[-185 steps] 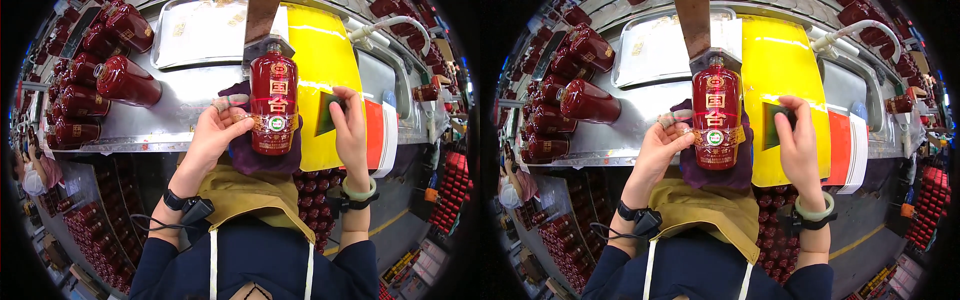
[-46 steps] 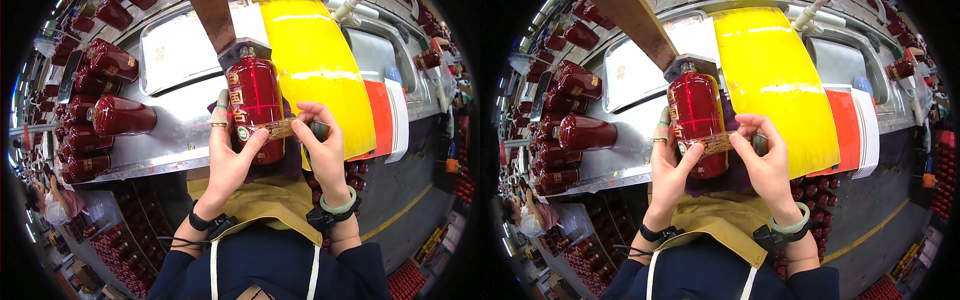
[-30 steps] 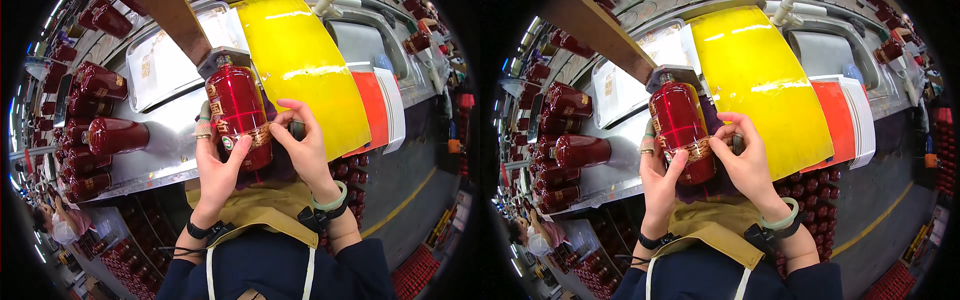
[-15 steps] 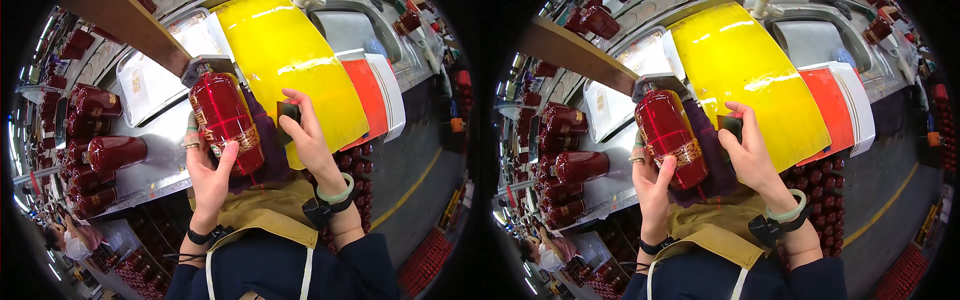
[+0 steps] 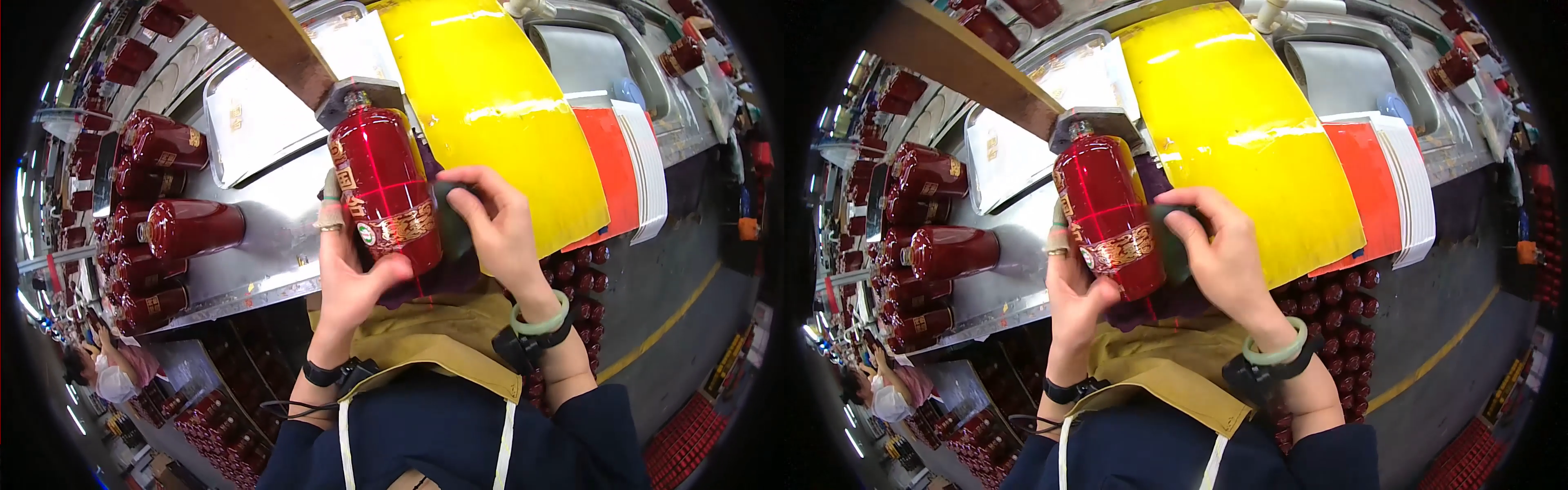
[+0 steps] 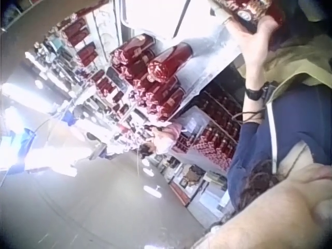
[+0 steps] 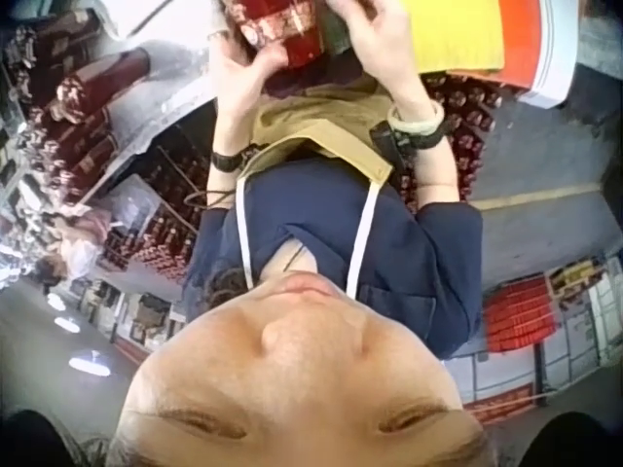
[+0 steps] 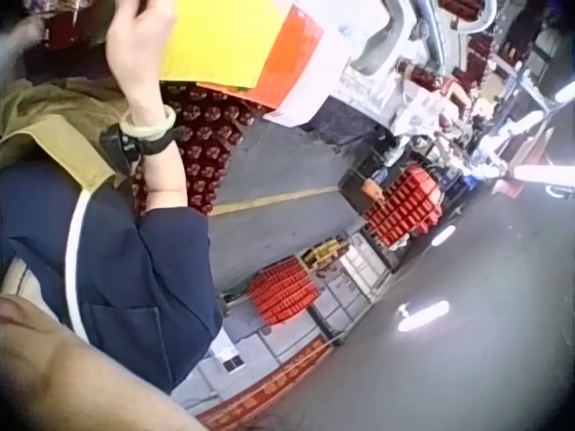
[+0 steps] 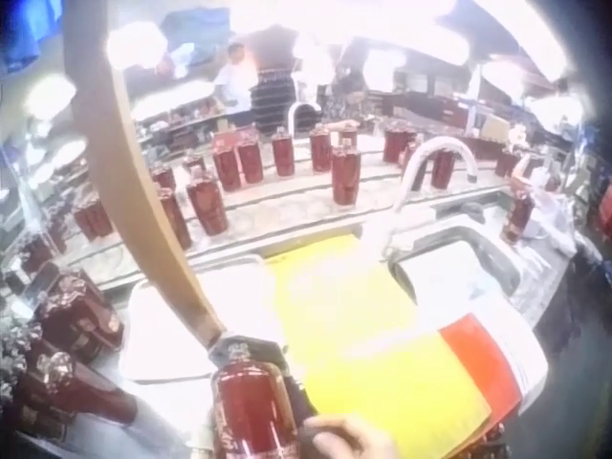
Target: Applying decorative labels and seals to red glass liquor bottles on a manufacturing line.
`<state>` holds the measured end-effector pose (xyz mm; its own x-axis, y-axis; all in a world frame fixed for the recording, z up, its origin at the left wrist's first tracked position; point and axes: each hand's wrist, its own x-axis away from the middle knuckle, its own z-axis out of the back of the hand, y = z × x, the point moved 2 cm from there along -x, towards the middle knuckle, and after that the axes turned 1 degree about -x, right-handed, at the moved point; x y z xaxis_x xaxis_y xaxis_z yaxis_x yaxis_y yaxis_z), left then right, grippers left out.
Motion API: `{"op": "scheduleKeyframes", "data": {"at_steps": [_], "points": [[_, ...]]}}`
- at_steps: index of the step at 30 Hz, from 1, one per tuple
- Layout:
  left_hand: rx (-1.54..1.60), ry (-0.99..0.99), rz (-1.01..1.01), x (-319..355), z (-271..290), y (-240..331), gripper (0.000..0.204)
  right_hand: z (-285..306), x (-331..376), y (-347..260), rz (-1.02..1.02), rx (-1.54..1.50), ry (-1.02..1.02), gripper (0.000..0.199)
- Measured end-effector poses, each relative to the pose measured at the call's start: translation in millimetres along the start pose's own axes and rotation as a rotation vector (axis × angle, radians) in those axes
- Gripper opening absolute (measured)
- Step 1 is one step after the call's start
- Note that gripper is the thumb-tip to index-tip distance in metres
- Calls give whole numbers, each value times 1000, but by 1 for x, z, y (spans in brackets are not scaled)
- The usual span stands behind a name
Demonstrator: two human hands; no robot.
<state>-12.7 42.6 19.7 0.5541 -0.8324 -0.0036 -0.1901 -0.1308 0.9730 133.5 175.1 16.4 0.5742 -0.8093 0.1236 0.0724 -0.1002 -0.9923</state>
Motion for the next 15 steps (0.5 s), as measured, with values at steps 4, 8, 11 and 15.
{"op": "scheduleKeyframes", "data": {"at_steps": [4, 8, 11, 15], "points": [[-389, -149, -28, 2, 17, -8, 119, 10, -5, 2, 141, 300, 113, 16], [-734, -61, -179, 13, 24, -2, 105, 15, -11, 0, 171, -17, 69, 14], [-839, -24, -328, 17, 22, 3, 108, 16, -15, -5, 193, 27, 38, 14], [-641, -78, -100, 10, 21, -6, 119, 11, -17, -11, 178, 2, -22, 17]]}}
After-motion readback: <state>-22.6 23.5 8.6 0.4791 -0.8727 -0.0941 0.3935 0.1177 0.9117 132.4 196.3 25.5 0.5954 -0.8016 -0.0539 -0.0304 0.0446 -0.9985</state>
